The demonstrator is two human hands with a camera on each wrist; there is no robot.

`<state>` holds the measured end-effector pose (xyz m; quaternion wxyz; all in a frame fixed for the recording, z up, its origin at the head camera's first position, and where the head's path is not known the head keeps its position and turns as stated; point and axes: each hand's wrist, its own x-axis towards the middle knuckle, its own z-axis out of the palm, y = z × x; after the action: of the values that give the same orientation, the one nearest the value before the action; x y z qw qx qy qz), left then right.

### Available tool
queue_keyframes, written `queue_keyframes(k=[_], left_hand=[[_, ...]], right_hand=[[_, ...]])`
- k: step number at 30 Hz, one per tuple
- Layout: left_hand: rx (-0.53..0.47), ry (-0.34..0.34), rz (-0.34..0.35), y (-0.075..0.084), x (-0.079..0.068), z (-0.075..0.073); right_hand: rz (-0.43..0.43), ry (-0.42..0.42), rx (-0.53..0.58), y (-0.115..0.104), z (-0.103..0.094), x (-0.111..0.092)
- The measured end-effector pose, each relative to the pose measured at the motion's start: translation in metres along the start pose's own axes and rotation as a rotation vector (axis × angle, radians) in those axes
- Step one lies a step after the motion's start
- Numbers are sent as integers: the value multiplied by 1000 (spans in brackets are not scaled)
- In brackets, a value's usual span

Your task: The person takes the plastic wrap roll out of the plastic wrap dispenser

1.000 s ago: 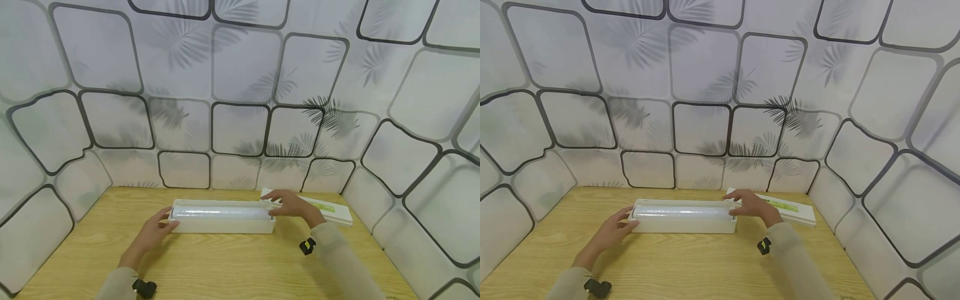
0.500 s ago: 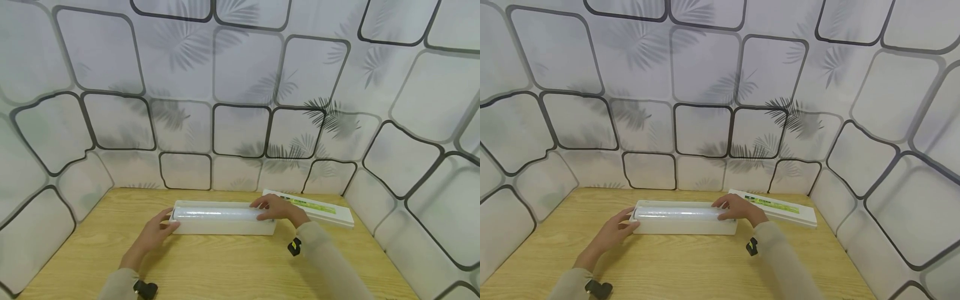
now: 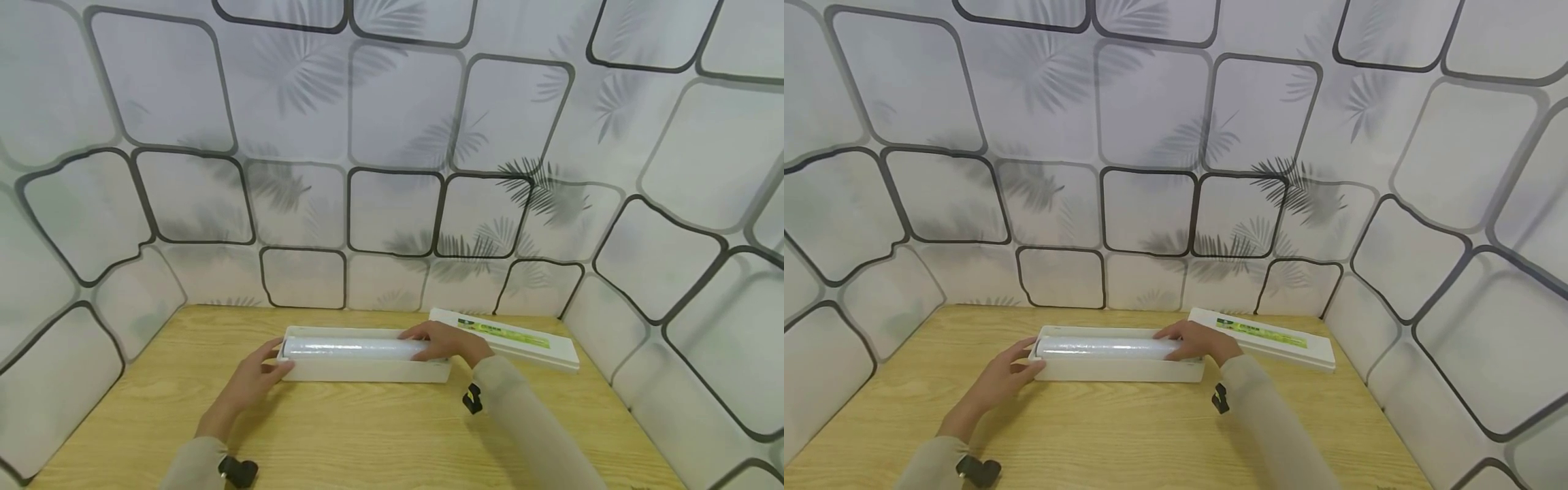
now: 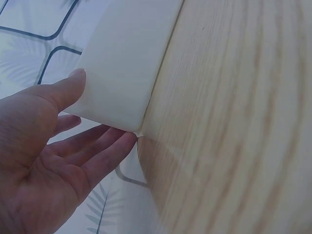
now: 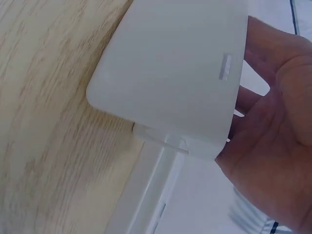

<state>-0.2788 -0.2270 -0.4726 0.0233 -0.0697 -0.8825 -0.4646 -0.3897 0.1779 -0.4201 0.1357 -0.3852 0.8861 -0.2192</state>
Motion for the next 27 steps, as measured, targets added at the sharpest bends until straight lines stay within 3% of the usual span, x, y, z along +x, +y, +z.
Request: queue_keyframes(k=[13, 18, 27], left_hand=[[-9, 4, -2, 1, -1, 0], [1, 1, -13, 6, -2, -2], [-18, -3, 3, 4, -4, -1]], right_hand=[[-101, 24, 19, -8, -4, -4], [-168, 61, -37, -14, -7, -7], [-91, 139, -211, -26, 0, -13]])
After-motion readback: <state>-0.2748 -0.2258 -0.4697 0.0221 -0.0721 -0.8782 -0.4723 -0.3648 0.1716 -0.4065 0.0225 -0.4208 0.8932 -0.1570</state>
